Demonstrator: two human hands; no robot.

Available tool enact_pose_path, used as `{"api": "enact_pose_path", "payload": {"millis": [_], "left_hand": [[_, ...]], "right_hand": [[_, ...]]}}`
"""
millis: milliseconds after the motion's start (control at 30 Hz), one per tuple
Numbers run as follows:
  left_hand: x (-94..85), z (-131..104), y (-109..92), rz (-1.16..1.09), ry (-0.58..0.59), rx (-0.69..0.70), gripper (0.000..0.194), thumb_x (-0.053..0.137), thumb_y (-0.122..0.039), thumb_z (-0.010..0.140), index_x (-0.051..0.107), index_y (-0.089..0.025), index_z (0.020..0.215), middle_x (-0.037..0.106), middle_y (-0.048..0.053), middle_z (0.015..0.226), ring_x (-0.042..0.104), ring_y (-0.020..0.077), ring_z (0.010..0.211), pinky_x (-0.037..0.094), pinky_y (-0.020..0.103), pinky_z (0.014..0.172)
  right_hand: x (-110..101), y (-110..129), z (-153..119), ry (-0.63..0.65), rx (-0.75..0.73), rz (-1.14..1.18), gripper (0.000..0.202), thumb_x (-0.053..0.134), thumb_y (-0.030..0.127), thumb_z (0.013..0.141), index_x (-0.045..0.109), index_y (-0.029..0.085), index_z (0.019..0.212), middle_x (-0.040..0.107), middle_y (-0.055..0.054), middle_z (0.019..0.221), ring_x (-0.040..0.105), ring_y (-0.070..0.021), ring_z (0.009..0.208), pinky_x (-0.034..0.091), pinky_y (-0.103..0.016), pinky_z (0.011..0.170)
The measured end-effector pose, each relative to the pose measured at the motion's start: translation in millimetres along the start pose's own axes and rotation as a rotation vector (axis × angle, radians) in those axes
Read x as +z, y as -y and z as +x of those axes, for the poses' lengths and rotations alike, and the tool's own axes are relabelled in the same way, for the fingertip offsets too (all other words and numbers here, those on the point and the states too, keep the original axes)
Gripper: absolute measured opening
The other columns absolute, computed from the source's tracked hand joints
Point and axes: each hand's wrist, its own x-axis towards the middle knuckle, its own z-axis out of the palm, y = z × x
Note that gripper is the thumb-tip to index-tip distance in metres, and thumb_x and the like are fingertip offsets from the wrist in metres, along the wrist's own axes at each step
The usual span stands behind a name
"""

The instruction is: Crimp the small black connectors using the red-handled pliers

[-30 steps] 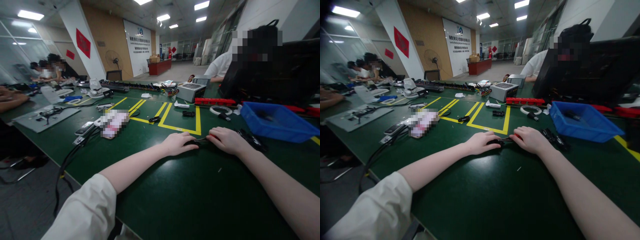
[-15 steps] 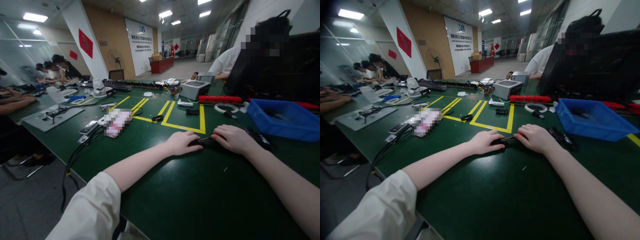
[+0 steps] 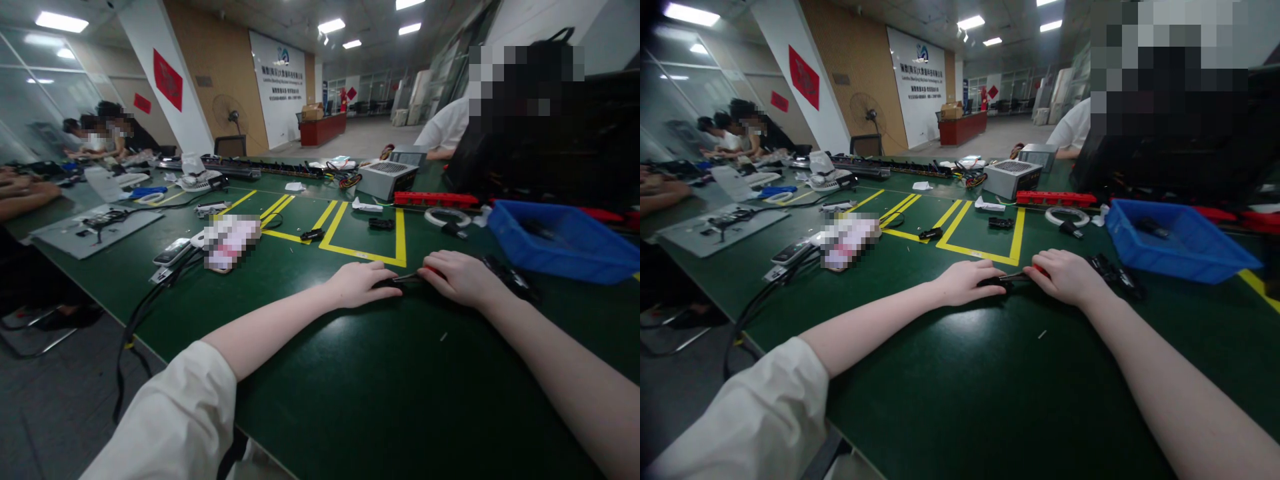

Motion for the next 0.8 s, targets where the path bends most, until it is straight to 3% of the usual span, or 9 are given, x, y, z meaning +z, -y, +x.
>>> {"api": "enact_pose_path", "payload": {"millis": [533,800], "left_hand": [[10.7,-1,3,0.037,-0.065,0.002,0.045,0.049,-0.045,0.099,0.058,-0.018,0.134,0.061,0.008,0.115,0.064,0.0206,0.093,0.052,0.033,0.082],[11.2,-1,6,0.020,-0.141,0.090,0.030,0.056,-0.034,0.097,0.066,-0.018,0.121,0.062,0.010,0.120,0.059,0.0231,0.108,0.049,0.038,0.095]], "right_hand": [[-1,5,0,0.000,0.018,-0.025,0.038,0.034,0.044,0.097,0.050,0.022,0.071,0.062,-0.008,0.074,0.056,-0.0199,0.069,0.042,-0.034,0.067],[-3,5,1,0.005,0.016,-0.036,0.036,0.036,0.043,0.097,0.051,0.023,0.070,0.062,-0.007,0.072,0.055,-0.0190,0.068,0.040,-0.033,0.066]]}}
